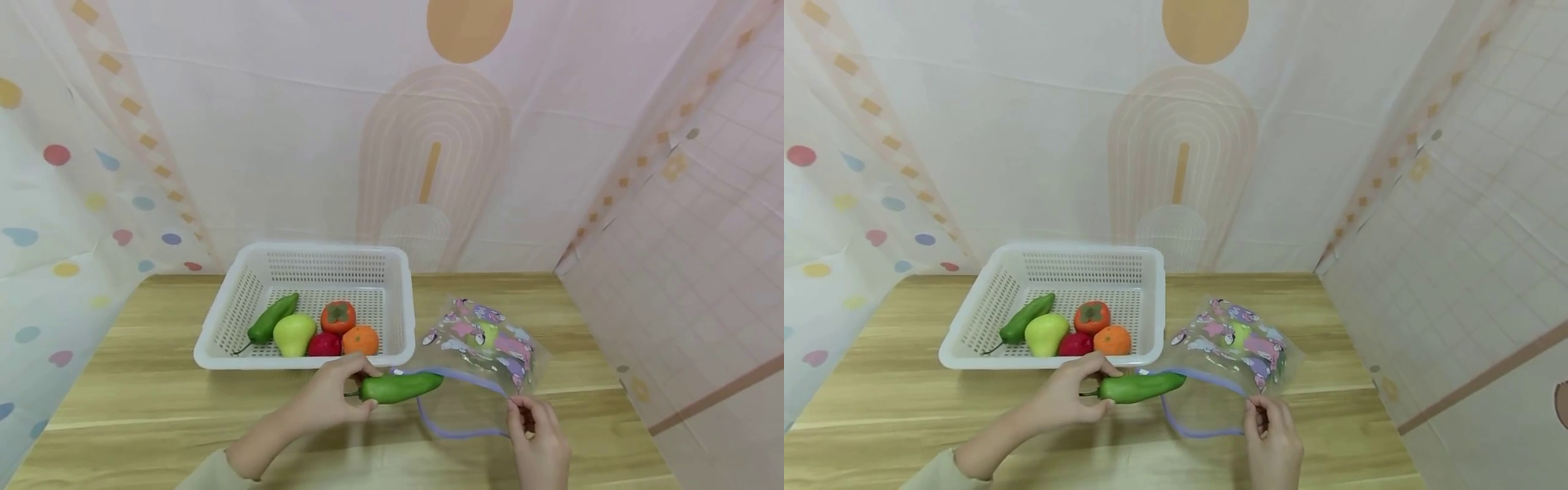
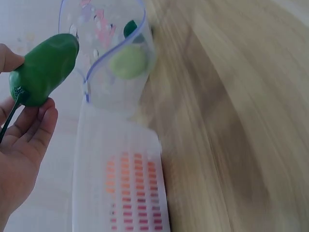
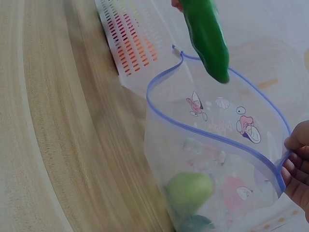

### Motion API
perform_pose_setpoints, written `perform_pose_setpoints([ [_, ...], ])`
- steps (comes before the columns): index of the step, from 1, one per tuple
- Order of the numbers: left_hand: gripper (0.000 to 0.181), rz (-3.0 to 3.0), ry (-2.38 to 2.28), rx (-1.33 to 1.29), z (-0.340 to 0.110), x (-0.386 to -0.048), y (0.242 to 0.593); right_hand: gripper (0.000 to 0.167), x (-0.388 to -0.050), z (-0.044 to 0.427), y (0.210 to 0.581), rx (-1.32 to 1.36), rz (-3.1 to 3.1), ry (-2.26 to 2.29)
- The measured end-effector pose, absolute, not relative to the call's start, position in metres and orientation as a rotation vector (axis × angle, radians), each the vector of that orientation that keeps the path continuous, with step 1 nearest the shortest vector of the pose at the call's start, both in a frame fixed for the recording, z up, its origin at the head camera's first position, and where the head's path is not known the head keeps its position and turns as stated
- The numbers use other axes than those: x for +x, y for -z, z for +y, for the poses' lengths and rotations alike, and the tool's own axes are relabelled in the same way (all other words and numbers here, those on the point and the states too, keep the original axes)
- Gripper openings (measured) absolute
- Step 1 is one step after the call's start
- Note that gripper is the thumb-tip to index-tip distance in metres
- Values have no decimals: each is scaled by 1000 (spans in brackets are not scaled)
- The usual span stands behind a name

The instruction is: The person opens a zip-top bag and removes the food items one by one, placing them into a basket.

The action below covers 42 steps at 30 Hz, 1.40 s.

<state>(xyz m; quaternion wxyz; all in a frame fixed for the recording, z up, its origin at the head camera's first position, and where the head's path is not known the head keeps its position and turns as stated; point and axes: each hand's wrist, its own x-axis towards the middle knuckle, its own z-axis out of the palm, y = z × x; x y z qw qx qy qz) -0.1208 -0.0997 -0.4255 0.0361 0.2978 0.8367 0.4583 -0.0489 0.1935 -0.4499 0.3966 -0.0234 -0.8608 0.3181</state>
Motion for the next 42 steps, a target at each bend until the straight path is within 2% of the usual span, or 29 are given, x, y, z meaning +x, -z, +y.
perform_pose_setpoints([
  [11, 36, 2683, -1367, 967, -134, -115, 419, 21, -50, 194, 450, -41, -2172, -818],
  [15, 33, 2756, -1402, 836, -136, -121, 412, 22, -48, 196, 452, -49, -2160, -823],
  [21, 26, 2875, -1359, 370, -120, -135, 405, 24, -48, 197, 451, -56, -2141, -831],
  [25, 30, 2909, -1320, 197, -108, -147, 408, 26, -49, 196, 448, -37, -2128, -828],
  [42, 35, 3019, -1152, 121, -72, -179, 420, 26, -51, 194, 446, -33, -2108, -831],
])
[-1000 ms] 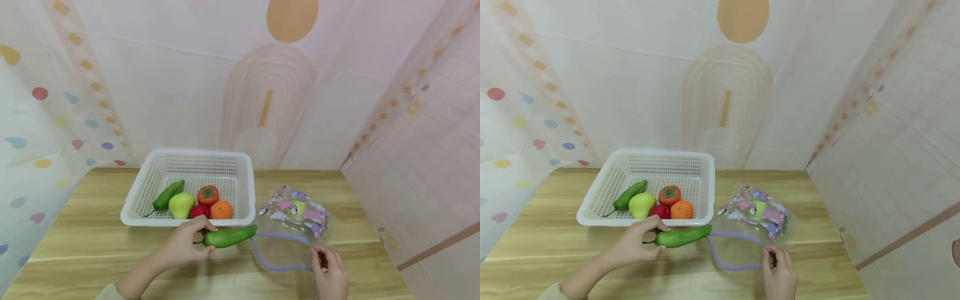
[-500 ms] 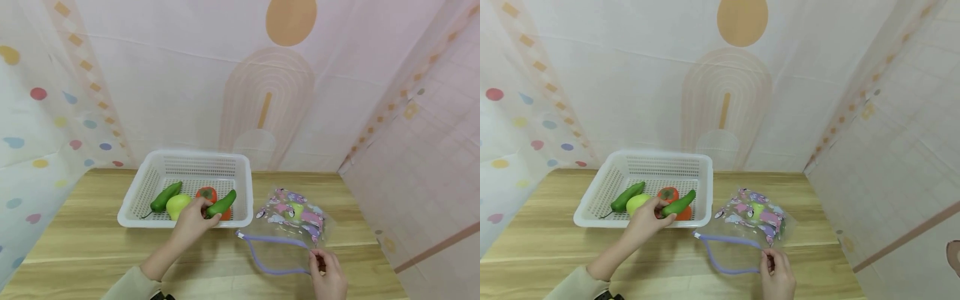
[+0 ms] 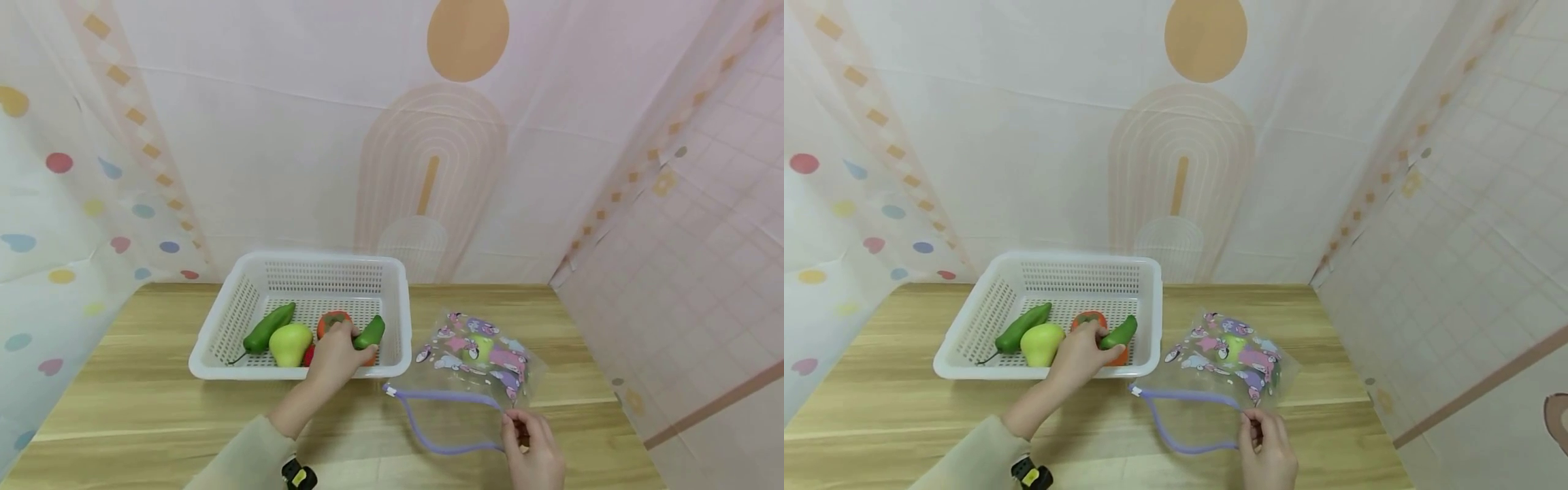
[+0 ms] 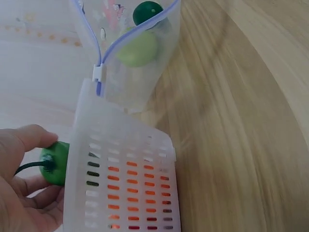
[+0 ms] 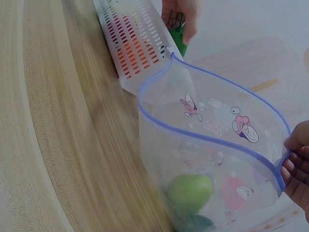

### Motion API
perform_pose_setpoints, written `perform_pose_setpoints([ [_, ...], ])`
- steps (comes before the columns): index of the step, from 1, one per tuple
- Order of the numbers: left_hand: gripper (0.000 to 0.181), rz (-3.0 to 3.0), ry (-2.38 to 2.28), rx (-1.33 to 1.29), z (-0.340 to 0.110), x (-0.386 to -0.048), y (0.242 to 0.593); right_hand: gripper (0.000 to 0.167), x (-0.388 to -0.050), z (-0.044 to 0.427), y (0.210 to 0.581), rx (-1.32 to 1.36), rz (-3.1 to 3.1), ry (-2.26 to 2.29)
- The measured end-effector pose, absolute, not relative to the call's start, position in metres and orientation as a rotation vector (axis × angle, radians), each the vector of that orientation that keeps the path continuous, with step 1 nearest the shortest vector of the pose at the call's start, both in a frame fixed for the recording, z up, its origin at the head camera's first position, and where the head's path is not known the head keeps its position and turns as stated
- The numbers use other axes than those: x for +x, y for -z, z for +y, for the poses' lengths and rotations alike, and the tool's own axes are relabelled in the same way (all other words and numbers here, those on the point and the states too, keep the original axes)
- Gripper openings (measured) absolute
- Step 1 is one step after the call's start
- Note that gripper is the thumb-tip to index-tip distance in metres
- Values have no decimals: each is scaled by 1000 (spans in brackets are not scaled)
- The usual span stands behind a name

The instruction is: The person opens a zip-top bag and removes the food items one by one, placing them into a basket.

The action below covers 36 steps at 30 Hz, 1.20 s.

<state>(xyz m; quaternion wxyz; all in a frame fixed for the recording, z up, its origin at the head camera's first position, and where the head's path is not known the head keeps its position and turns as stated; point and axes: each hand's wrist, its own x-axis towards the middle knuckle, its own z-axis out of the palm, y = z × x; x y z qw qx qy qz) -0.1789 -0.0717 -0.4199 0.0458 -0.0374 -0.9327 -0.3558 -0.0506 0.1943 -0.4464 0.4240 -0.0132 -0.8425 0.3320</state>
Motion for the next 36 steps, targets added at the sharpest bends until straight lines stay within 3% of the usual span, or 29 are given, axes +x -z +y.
perform_pose_setpoints([
  [16, 29, -2899, 1035, -76, -50, -196, 431, 22, -51, 192, 448, -105, -2150, -818],
  [26, 46, -2880, 1118, -87, -47, -193, 432, 21, -51, 193, 445, -128, -2151, -823],
  [36, 46, -2887, 1119, -152, -52, -186, 432, 21, -50, 192, 443, -145, -2183, -818],
])
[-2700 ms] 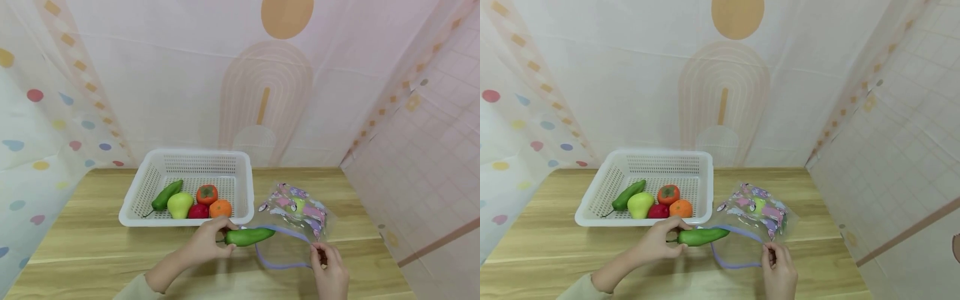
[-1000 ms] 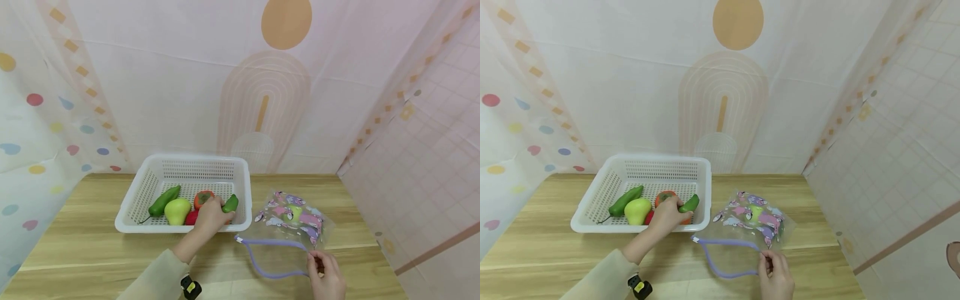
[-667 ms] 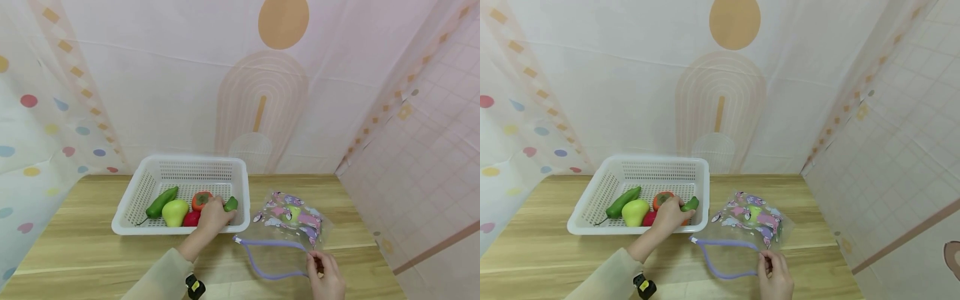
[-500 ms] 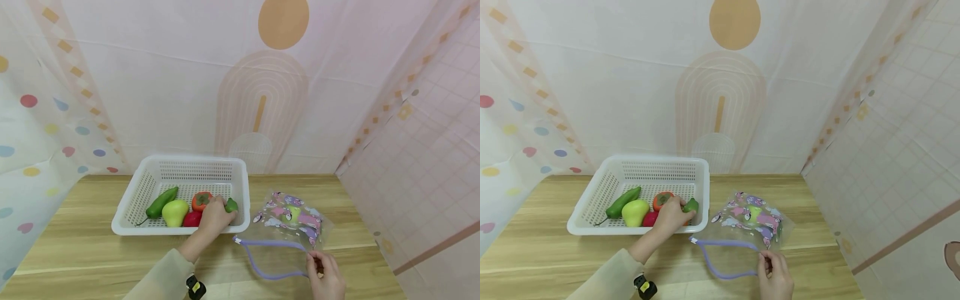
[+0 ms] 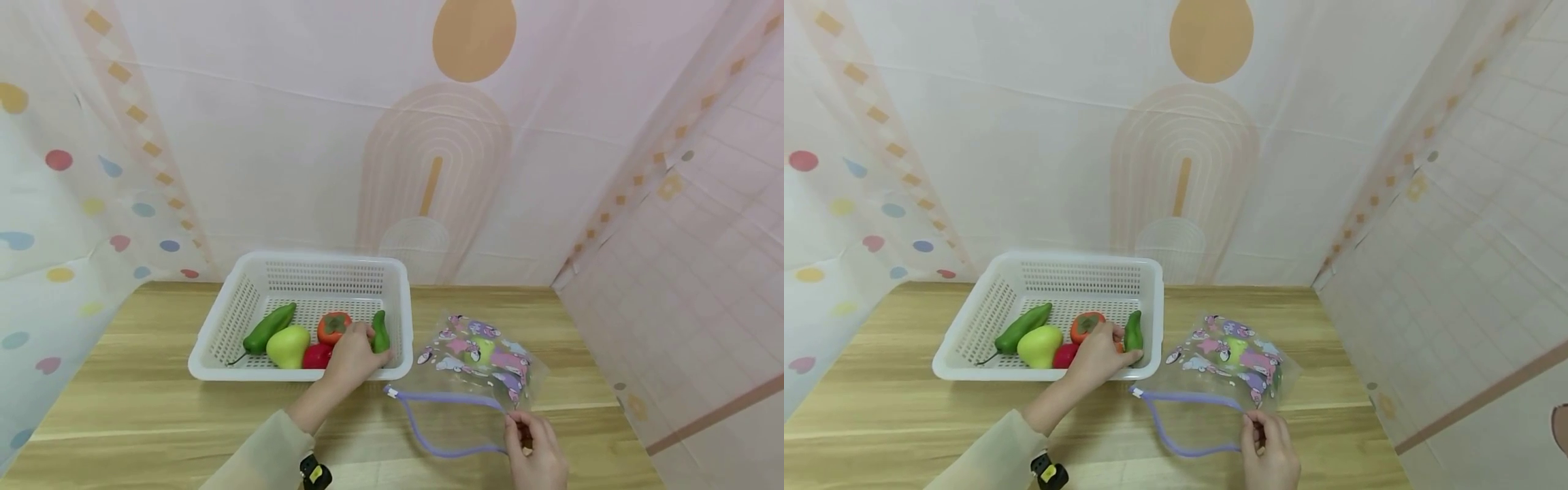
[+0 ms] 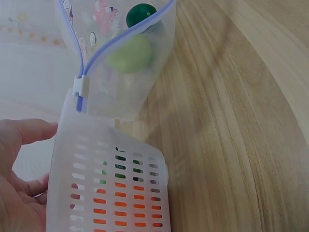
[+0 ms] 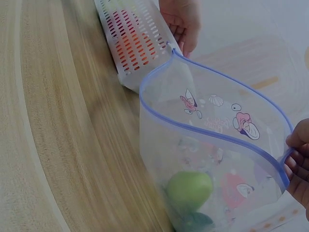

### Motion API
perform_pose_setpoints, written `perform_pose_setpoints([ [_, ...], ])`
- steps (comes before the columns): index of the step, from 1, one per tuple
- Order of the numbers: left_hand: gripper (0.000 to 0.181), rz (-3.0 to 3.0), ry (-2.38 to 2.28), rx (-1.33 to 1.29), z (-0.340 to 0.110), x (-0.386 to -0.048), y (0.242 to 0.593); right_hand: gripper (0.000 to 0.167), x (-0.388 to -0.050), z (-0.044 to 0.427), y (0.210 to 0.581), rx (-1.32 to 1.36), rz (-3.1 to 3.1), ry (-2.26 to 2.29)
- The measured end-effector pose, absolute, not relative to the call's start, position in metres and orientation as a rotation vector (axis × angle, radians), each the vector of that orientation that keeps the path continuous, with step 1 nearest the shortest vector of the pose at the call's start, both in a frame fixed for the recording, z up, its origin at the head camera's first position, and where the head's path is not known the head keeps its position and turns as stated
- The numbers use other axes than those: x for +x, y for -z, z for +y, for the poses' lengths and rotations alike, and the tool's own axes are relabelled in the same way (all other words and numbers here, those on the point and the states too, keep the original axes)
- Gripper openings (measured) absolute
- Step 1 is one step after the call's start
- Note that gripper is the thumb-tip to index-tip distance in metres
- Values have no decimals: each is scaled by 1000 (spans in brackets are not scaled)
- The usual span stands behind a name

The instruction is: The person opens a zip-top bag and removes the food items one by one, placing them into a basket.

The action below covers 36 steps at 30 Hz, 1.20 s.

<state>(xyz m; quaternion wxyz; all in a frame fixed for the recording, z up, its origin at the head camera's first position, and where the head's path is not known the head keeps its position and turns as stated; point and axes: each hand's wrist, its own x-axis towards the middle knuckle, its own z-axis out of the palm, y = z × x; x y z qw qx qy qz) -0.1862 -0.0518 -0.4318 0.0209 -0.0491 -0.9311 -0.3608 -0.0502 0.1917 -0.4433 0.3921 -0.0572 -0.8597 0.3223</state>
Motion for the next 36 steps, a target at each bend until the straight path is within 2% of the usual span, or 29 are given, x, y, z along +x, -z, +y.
perform_pose_setpoints([
  [9, 42, -2864, 1214, -189, -56, -178, 434, 21, -51, 191, 443, -122, -2150, -806],
  [19, 23, -2664, 1277, -402, -53, -157, 437, 21, -52, 190, 443, -84, -2110, -808],
  [26, 26, -2665, 1291, -574, -48, -140, 428, 21, -52, 189, 441, -67, -2104, -807],
  [36, 13, -2644, 1258, -813, -34, -117, 429, 22, -52, 189, 440, -19, -2076, -793],
])
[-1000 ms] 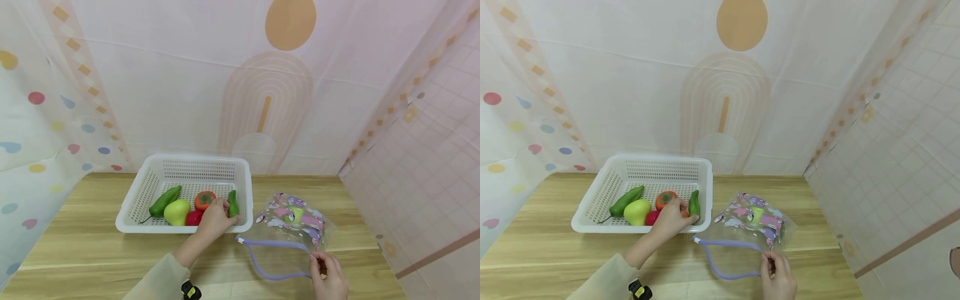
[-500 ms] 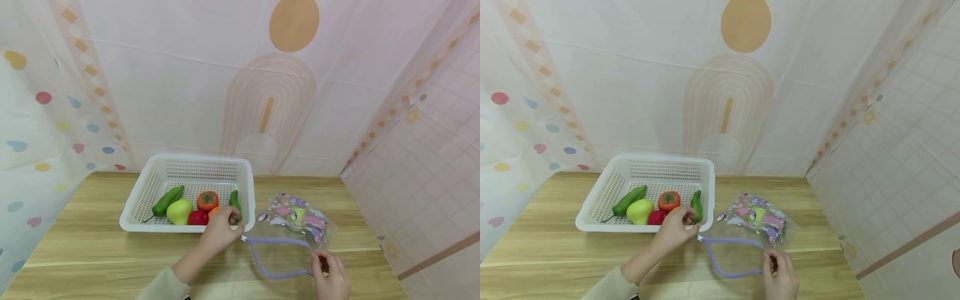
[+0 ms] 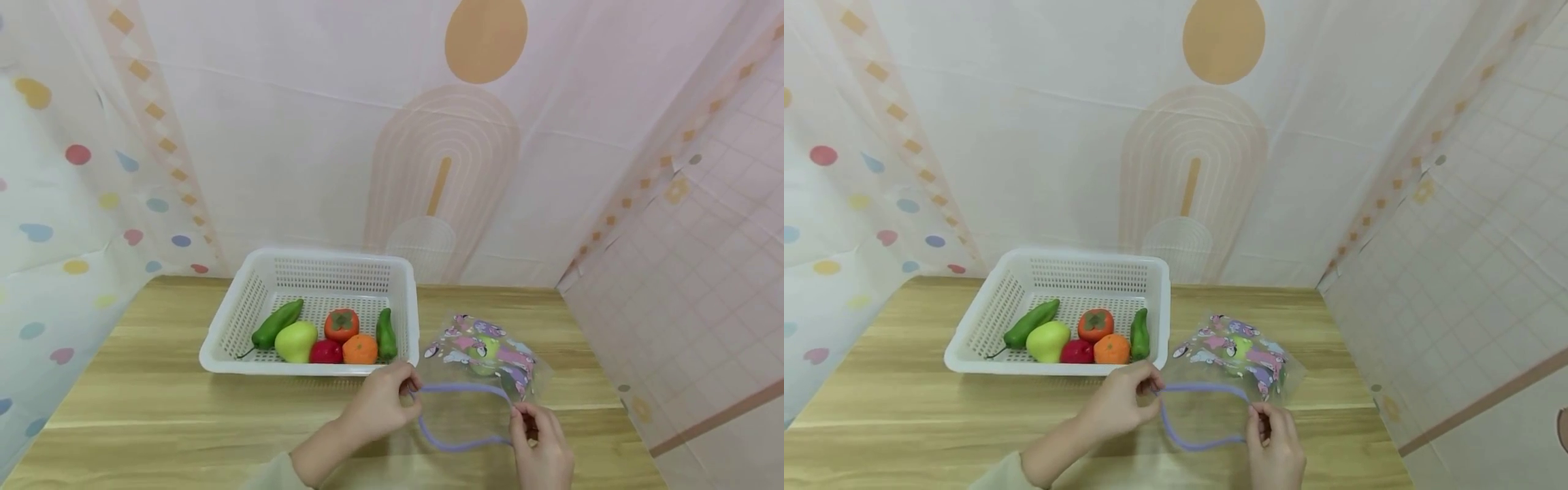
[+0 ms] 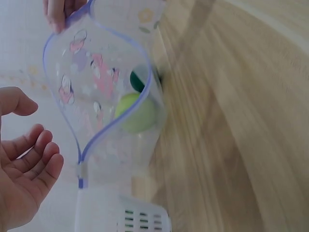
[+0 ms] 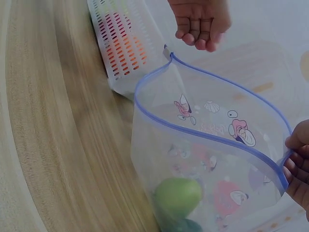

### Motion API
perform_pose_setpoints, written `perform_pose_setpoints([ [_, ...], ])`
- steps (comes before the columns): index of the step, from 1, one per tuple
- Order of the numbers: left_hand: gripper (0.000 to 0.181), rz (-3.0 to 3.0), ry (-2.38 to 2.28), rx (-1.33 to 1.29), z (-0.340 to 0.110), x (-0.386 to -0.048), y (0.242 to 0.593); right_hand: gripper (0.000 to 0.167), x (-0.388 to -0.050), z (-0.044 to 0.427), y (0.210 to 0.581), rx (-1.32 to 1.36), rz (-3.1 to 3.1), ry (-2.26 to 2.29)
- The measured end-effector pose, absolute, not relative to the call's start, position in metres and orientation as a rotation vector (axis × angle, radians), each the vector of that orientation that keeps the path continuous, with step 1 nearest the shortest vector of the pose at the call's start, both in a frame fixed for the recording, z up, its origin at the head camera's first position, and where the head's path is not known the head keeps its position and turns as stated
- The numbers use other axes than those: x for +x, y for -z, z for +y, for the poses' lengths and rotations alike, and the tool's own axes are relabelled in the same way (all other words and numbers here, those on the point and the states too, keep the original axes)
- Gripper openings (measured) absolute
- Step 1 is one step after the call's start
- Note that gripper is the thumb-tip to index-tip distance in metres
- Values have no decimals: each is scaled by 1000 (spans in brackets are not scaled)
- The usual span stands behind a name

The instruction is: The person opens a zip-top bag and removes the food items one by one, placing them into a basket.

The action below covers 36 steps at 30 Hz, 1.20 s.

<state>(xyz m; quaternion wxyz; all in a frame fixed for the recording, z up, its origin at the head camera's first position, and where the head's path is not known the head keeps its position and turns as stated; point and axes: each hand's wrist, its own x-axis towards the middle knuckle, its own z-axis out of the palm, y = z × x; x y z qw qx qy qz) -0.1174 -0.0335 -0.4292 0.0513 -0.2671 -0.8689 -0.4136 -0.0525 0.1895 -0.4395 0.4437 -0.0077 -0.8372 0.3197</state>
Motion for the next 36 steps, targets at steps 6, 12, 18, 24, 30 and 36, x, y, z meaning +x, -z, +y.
perform_pose_setpoints([
  [6, 8, -2604, 1258, -958, -21, -108, 433, 22, -53, 189, 439, -26, -2076, -795],
  [12, 11, -2564, 1182, -1074, -8, -99, 439, 25, -52, 189, 440, -18, -2068, -796],
  [18, 28, -2594, 1145, -1071, 3, -96, 441, 23, -51, 188, 438, -42, -2100, -791],
  [24, 44, -2691, 1159, -1077, 14, -93, 448, 20, -51, 186, 435, -70, -2122, -797],
  [30, 41, -2687, 1119, -1075, 22, -90, 456, 21, -51, 185, 433, -42, -2114, -794],
  [36, 48, -2722, 1094, -995, 35, -101, 460, 24, -50, 185, 434, -6, -2109, -793],
])
